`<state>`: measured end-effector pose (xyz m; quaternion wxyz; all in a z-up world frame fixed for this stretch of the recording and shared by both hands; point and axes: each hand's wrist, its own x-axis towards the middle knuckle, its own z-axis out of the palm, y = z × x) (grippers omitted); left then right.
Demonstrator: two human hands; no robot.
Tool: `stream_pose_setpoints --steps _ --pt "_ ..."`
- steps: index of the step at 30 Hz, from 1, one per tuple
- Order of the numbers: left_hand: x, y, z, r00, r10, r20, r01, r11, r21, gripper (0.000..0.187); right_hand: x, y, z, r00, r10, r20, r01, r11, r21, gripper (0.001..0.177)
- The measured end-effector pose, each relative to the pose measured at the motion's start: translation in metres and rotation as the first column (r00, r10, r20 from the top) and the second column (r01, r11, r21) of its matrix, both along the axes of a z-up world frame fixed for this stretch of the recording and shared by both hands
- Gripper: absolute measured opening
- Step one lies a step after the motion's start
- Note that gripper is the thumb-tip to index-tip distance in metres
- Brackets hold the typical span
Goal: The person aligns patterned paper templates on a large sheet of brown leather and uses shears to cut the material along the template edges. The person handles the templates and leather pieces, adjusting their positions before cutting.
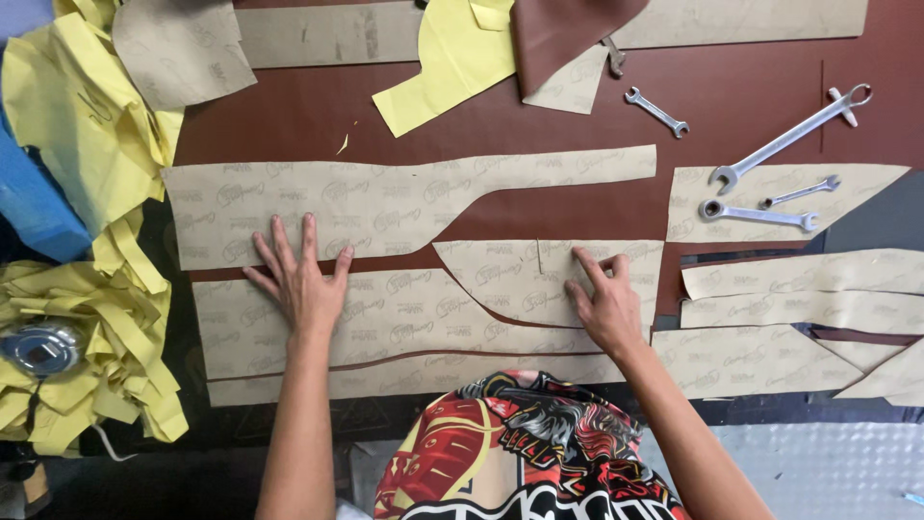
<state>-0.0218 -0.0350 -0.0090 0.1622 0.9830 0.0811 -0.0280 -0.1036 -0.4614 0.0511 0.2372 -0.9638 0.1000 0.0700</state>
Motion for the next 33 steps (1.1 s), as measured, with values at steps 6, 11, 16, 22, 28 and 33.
stream_pose_setpoints --steps 6,11,16,22,28,33 --pt "0.0 -0.022 -0.002 0.995 -0.085 0.045 0.086 0.996 -0.035 0.079 0.009 -0.001 0.004 0.999 -0.03 0.014 0.029 0.999 0.036 0.054" --pt "-0.001 -0.026 -0.004 0.994 -0.106 0.036 0.106 0.994 -0.002 0.08 0.0 -0.015 0.002 0.991 -0.13 -0.001 0.13 0.99 0.056 0.049" --pt "0.0 -0.033 0.0 0.992 -0.089 0.093 0.093 0.995 -0.042 0.077 -0.015 -0.032 -0.002 0.966 -0.241 0.095 0.233 0.969 0.082 0.044" --pt "0.01 -0.052 0.005 0.986 -0.13 0.1 0.132 0.991 -0.02 0.075 0.031 -0.044 -0.008 0.967 -0.155 0.203 0.15 0.988 0.04 0.046" --pt "0.011 -0.057 0.014 0.987 -0.104 0.125 0.104 0.995 0.008 0.076 0.098 -0.058 -0.004 0.963 0.042 0.267 -0.016 0.995 -0.097 0.063" --pt "0.01 -0.059 0.023 0.989 -0.073 0.13 0.079 0.996 -0.043 0.075 0.116 -0.068 -0.007 0.967 0.186 0.173 -0.133 0.951 -0.281 0.062"
